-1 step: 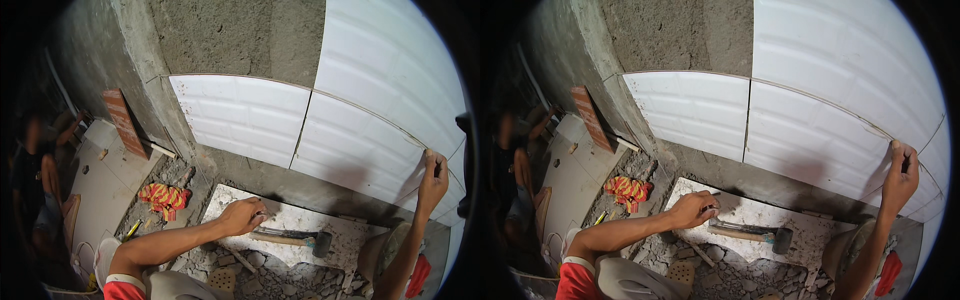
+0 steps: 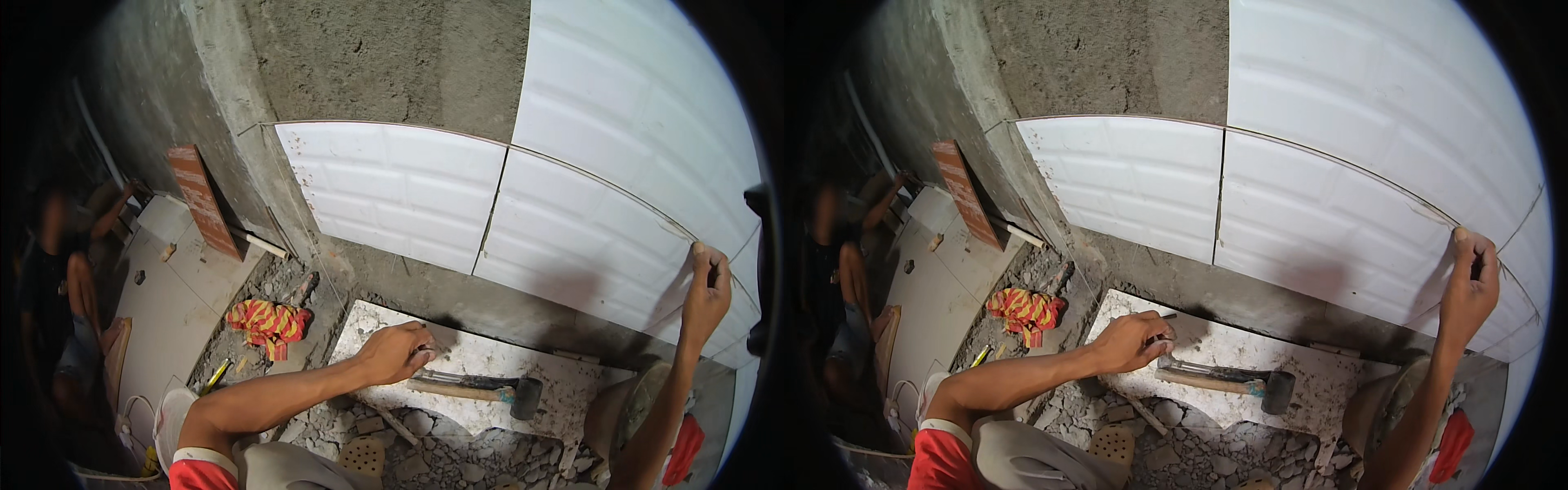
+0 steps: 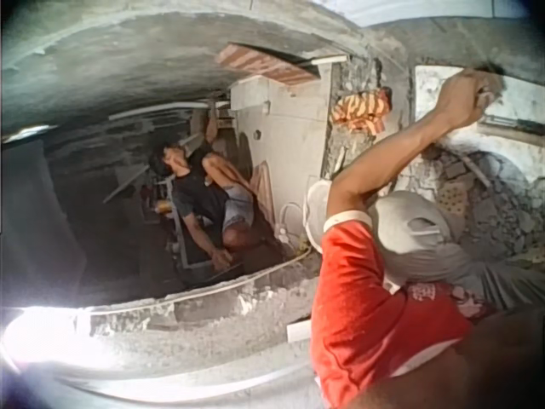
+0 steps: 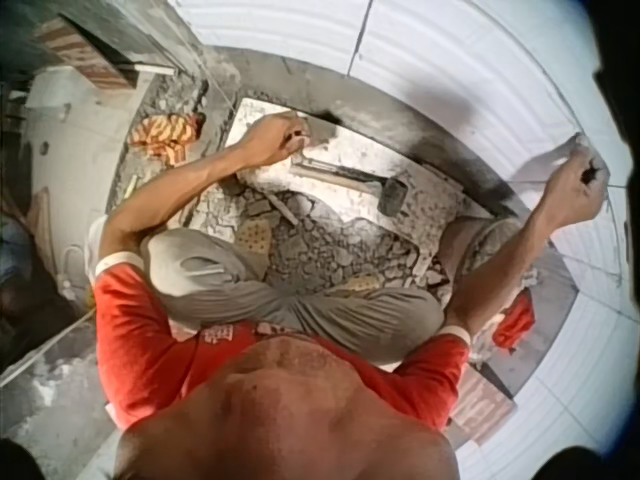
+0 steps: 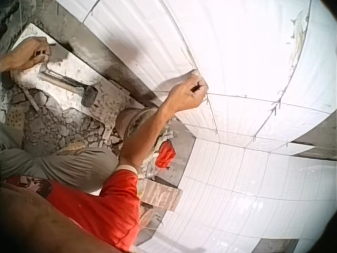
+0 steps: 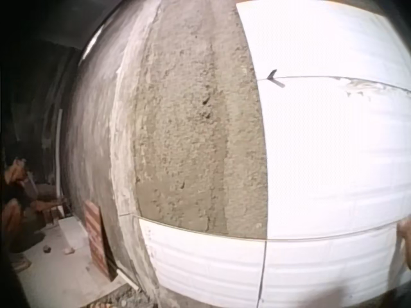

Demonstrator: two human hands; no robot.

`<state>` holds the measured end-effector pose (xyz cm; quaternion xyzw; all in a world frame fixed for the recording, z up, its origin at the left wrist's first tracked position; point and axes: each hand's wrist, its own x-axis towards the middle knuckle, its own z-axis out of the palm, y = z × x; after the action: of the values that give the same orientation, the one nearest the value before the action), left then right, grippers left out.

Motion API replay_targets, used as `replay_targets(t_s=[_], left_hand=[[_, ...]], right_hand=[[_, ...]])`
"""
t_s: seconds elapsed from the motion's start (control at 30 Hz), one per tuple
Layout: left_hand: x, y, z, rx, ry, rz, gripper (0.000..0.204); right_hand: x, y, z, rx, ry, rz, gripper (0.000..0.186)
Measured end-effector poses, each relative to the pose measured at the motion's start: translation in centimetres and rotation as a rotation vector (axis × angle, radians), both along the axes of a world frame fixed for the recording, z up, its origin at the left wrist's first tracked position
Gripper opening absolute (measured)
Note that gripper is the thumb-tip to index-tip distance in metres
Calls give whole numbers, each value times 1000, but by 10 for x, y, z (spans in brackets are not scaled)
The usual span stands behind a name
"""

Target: The person scoops cement from a bucket with a trowel and spreads it onto the back of a white rectangular tile. They press the tile onto a partially tiled wall, tap it with a hammer to level it, and use a wooden stick to adjust spacing between tiles.

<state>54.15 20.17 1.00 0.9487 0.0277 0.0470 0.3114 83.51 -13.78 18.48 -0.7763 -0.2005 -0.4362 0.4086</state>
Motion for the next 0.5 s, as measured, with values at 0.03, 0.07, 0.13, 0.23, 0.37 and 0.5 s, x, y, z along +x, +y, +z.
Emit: replay_targets(t_s=[0.03, 0.07, 0.13, 0.23, 0.37, 0.5], left_hand=[[0, 0, 0, 6, 14, 11, 23], [0, 1, 0, -8, -8, -3, 23], [1, 1, 1, -25, 31, -3, 23], [4, 4, 3, -8, 37, -4, 23], [4, 3, 5, -44, 67, 4, 23], [5, 2, 5, -46, 32, -12, 22]], right_hand=[[1, 1, -1, -20, -50, 18, 24], [2, 1, -1, -29, -45, 2, 24], [5, 2, -1, -19, -26, -13, 23], [7, 4, 0, 24, 5, 74, 24], [6, 4, 2, 17, 22, 13, 25], [5, 4, 2, 24, 11, 25, 25]])
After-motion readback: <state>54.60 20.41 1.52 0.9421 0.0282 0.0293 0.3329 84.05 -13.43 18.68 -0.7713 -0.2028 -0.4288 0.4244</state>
